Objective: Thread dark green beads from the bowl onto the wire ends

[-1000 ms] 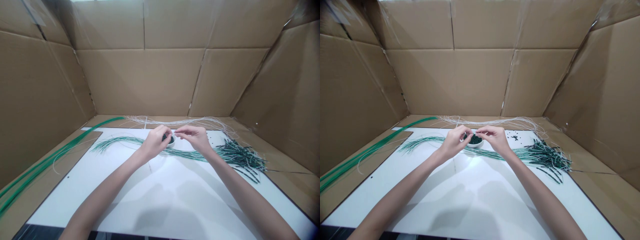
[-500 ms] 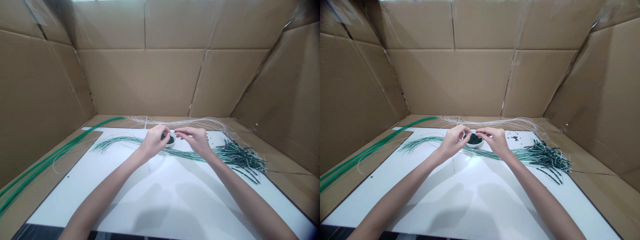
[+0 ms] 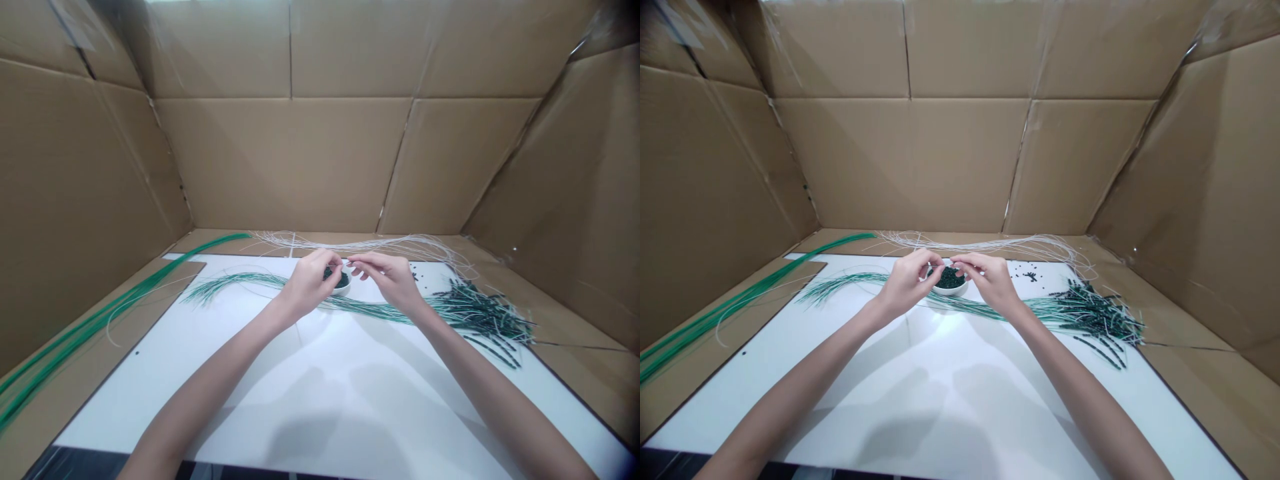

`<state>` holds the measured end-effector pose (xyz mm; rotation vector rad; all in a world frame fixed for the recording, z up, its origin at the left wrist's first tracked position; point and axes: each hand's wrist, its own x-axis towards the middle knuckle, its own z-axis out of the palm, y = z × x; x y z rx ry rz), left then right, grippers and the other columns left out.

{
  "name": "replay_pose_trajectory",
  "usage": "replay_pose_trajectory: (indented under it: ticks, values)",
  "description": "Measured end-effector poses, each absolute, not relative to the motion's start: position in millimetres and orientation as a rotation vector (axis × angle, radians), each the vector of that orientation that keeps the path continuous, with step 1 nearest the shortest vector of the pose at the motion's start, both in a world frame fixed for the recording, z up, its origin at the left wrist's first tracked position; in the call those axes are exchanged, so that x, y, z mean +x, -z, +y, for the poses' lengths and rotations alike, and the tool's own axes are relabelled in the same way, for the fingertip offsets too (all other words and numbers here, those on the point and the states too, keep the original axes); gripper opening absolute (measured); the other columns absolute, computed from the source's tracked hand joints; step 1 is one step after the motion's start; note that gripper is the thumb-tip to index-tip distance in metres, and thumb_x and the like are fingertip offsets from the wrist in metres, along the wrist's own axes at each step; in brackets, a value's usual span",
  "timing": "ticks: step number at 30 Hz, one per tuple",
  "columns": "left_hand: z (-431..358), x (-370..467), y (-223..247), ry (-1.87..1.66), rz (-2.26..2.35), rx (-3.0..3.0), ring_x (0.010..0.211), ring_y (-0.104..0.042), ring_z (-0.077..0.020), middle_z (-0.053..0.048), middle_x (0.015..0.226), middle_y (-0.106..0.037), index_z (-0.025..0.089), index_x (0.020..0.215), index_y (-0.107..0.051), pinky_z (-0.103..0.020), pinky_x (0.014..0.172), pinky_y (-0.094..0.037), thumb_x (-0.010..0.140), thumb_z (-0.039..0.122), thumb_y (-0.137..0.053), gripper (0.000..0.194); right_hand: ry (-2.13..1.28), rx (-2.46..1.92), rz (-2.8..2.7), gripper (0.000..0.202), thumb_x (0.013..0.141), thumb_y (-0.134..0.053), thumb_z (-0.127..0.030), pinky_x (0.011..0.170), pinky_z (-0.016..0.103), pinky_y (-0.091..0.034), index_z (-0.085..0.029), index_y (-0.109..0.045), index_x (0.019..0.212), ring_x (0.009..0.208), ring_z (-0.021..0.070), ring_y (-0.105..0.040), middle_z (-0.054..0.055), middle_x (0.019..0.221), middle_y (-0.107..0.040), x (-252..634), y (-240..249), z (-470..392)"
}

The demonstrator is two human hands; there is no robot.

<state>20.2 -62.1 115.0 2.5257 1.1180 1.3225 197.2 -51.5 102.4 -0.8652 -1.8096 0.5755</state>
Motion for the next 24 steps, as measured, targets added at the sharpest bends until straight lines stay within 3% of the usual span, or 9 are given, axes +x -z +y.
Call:
replay_pose_trajectory:
  ticks: [24]
  values:
    - [-60.9, 19.7, -112.1, -1.317, 1.102, 2.526, 0.064, -0.050, -0.0086, -0.001, 0.075, -0.058, 0.016, 0.077, -0.053, -0.019, 0.060, -0.039, 0.080, 0.014, -0.046, 0.007, -0.578, -0.859, -1.840, 0.020, 0.080, -0.052, -0.030, 0.058, 0.027, -0.052, -0.021, -0.068, 0.088, 0.062, 0.0131, -0.061, 0.003, 0.081, -0.067, 197.1, -101.8, -50.4]
